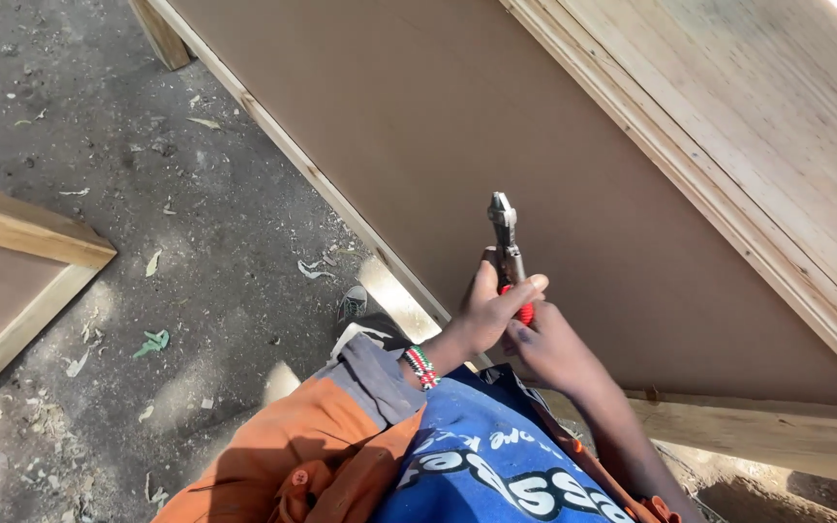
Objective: Using pliers to remove nails or staples from a wooden furniture frame.
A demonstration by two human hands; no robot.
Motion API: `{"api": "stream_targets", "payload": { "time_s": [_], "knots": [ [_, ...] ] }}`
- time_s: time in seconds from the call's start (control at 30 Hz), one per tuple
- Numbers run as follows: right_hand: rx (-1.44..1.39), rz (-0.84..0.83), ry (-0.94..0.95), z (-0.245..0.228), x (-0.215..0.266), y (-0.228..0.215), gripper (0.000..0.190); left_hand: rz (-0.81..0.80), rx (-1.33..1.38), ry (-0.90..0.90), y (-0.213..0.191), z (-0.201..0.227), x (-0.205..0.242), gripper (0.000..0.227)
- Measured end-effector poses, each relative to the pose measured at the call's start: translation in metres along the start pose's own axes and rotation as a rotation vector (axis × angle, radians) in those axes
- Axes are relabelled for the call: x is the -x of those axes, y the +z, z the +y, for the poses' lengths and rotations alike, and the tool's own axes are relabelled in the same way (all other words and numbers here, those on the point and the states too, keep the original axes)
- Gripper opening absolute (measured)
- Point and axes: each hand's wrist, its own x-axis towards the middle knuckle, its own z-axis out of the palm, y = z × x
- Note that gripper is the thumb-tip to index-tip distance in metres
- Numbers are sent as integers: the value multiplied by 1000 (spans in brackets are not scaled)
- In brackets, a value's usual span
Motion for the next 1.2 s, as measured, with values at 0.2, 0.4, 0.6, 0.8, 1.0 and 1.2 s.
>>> {"api": "stream_targets", "payload": {
  "time_s": [0.2, 0.4, 0.6, 0.8, 1.0, 1.2],
  "knots": [
    [117, 134, 92, -77, 0, -24, 27, -174, 161, 217, -6, 55, -34, 31],
    [191, 274, 179, -134, -23, -42, 23, -300, 278, 303, -16, 97, -83, 37],
    [340, 329, 384, -174, -48, -54, 26, -366, 390, 233, -22, 126, -108, 35],
    [378, 357, 460, -185, -51, -58, 30, -393, 422, 184, -18, 124, -125, 42],
    [380, 383, 499, -204, -46, -63, 27, -423, 157, 28, -14, 131, -139, 59],
    [547, 362, 613, -247, -38, -58, 35, -634, -9, -92, -43, 202, -116, 53]
  ]
}}
